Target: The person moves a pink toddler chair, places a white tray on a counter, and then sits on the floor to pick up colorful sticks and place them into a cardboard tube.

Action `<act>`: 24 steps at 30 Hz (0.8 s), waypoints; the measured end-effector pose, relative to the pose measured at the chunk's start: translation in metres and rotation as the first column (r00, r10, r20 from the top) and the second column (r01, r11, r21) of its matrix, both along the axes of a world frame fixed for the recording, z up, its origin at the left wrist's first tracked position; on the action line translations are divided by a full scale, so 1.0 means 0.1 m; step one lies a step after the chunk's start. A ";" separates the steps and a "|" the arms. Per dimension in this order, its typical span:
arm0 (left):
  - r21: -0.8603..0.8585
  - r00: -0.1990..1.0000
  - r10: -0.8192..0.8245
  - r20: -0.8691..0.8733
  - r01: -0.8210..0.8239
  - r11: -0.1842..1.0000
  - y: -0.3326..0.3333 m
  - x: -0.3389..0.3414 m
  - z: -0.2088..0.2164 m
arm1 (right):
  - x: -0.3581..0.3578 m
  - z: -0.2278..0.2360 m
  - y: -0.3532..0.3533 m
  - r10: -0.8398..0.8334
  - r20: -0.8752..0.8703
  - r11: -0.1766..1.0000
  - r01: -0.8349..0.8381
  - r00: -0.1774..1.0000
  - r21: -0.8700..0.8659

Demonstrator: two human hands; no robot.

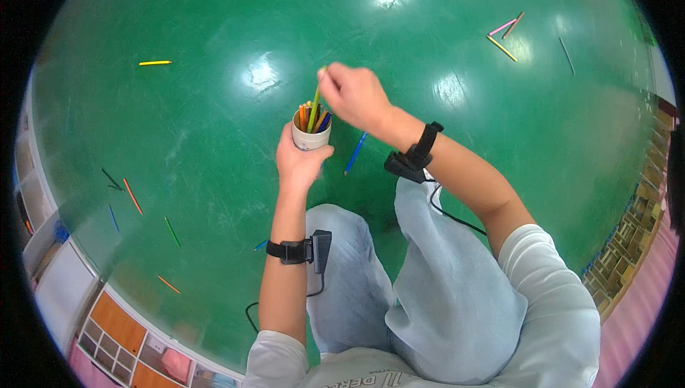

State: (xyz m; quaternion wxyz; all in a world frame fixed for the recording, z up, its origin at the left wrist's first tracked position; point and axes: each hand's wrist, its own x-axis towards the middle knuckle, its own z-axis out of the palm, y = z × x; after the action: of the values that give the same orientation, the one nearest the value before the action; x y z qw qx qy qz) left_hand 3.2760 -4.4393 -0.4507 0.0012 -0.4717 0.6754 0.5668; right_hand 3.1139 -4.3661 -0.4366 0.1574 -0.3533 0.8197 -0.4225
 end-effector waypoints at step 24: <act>0.061 0.999 0.051 0.004 -0.051 0.997 0.07 -0.03 -0.04 | 0.06 -0.95 0.87 0.057 0.229 0.733 -0.196 0.972 0.651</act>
State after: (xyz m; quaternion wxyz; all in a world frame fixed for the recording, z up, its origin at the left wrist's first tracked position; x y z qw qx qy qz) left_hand 3.2732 -4.4319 -0.4550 0.0019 -0.4892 0.6454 0.5866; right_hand 3.1199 -4.2791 -0.5315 0.3808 -0.2857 0.8711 -0.1208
